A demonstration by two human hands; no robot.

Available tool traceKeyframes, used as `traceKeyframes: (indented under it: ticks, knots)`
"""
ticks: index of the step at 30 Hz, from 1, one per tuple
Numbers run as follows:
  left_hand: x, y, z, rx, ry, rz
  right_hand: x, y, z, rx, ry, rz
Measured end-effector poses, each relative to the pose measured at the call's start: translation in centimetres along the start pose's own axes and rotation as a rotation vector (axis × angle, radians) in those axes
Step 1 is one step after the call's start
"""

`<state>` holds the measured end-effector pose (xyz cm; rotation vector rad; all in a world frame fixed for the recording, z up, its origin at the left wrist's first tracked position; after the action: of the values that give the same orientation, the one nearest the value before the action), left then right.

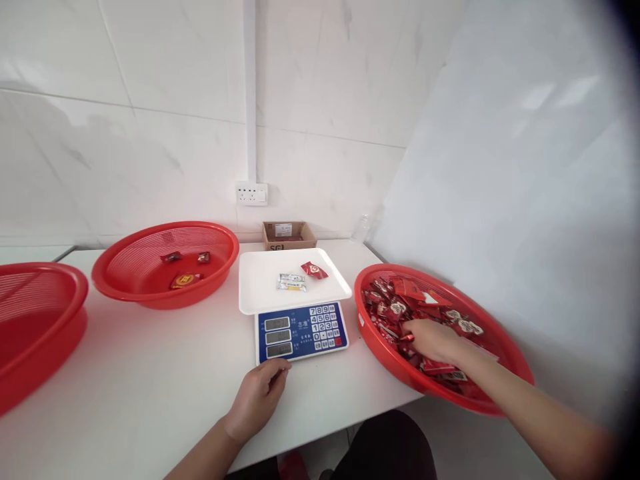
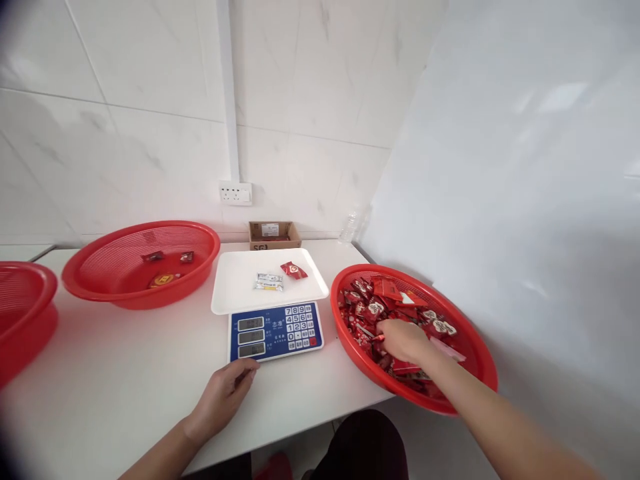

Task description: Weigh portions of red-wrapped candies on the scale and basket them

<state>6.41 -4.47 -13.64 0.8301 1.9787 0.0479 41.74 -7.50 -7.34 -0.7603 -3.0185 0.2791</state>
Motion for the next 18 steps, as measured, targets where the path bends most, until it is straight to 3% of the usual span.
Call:
traceKeyframes:
  ticks: [3, 6, 10, 13, 18]
  knots:
    - [-0.1, 0.0, 0.0, 0.0, 0.006, -0.002, -0.7, 0.5, -2.7, -0.038, 0.033, 0.049]
    - [-0.2, 0.1, 0.2, 0.005, 0.019, 0.006, -0.4, 0.6, -7.5, -0.215, 0.151, 0.09]
    - [-0.4, 0.0, 0.1, 0.001, 0.023, 0.021, 4.7, 0.4, -12.1, -0.356, 0.406, -0.044]
    - [-0.4, -0.1, -0.2, -0.02, 0.009, 0.021, 10.6, 1.1, -11.9, -0.263, 0.479, -0.174]
    - [-0.4, -0.1, -0.5, -0.038, 0.008, 0.015, 18.5, 3.7, -9.0, -0.141, 0.39, -0.287]
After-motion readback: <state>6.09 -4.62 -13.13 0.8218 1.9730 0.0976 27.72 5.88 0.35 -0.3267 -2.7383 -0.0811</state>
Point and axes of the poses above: each hand's wrist, its own y-axis towards the middle knuckle, its own z-axis out of the palm, x = y × z, the point moved 8 cm from there along y, towards the middle knuckle, and after that the axes turned 7 degrees about z, right-handed, at the moved point
